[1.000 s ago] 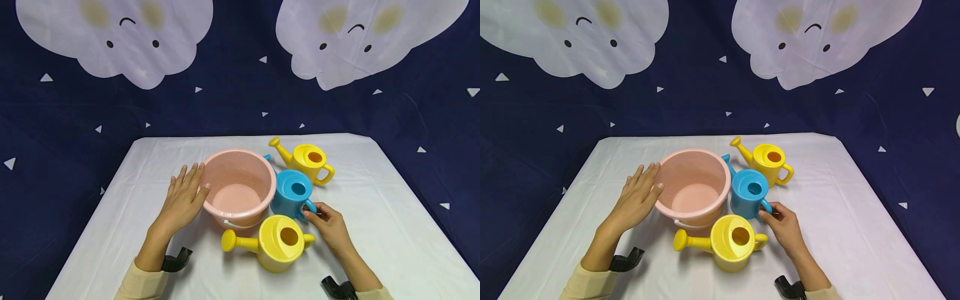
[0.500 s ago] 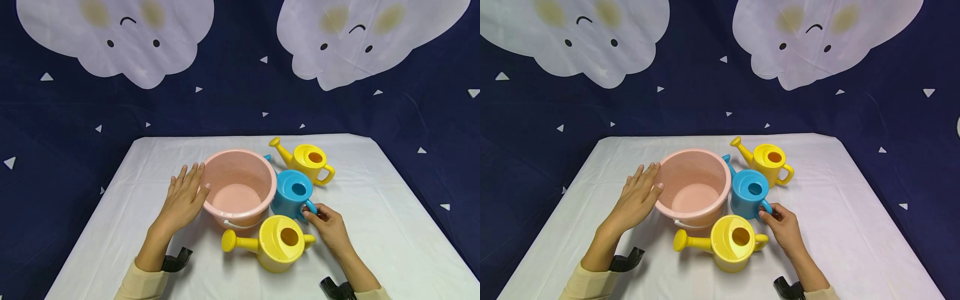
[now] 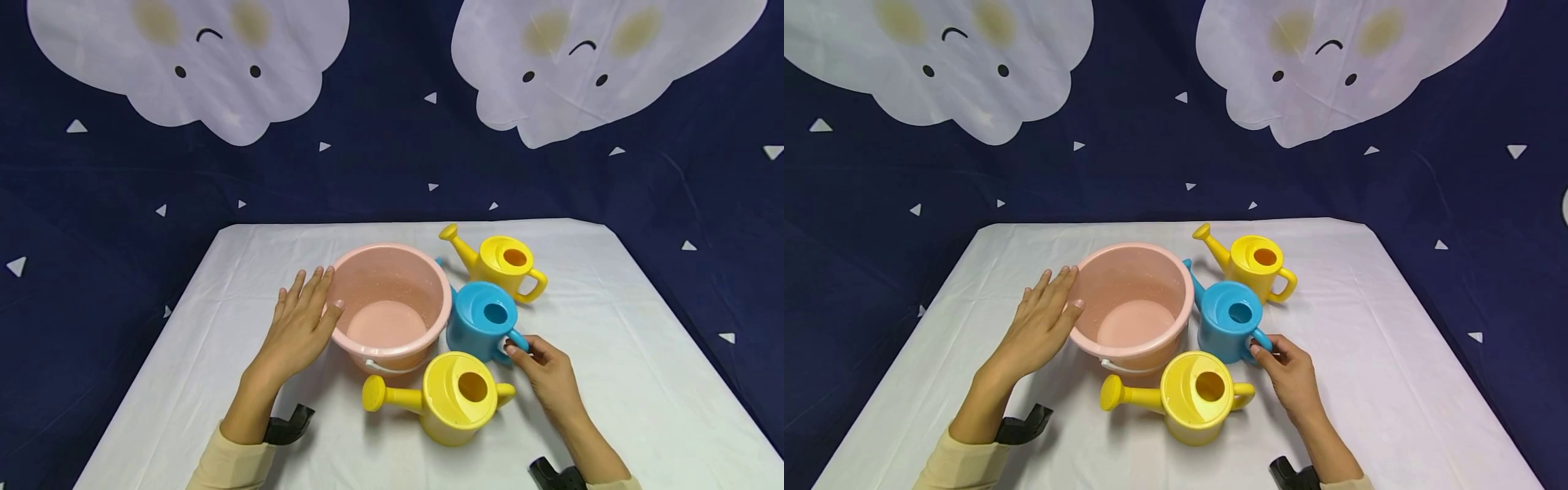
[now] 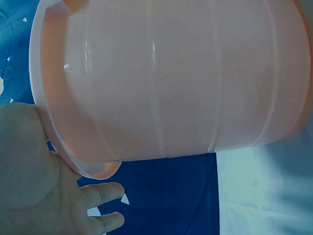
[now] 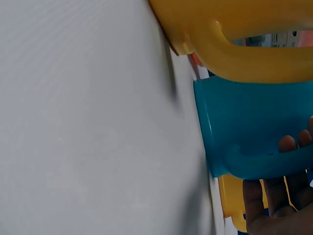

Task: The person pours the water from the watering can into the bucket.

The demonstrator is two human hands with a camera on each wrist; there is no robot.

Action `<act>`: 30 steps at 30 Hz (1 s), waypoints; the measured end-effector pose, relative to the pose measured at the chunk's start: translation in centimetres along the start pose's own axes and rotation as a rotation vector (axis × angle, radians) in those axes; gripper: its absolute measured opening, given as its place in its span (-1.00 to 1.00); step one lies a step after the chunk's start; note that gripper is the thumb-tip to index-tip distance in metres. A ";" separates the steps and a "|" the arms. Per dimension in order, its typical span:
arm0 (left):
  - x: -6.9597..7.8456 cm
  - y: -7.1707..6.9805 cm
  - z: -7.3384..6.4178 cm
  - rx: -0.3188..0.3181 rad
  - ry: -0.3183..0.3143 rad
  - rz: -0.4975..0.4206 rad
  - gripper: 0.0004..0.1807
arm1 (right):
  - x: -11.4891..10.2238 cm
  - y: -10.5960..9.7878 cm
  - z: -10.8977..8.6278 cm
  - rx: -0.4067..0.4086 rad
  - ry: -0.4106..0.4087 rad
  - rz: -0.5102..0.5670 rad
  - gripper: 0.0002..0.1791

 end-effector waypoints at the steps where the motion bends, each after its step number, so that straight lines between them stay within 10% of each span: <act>1: 0.0 0.0 0.0 0.000 0.000 0.000 -0.32 | 0.0 -0.1 0.0 0.001 0.001 0.004 -0.65; 30: 0.0 -0.1 0.0 -0.004 0.006 -0.003 -0.32 | 1.4 -3.2 0.8 0.183 0.062 0.350 -0.75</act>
Point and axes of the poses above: each hand's wrist, its own z-axis towards the middle knuckle, its own y-axis out of the palm, x = y × z, the point moved 6 cm from there along z, towards the middle knuckle, and after that the axes turned 10 degrees about x, right-handed, at the moved point
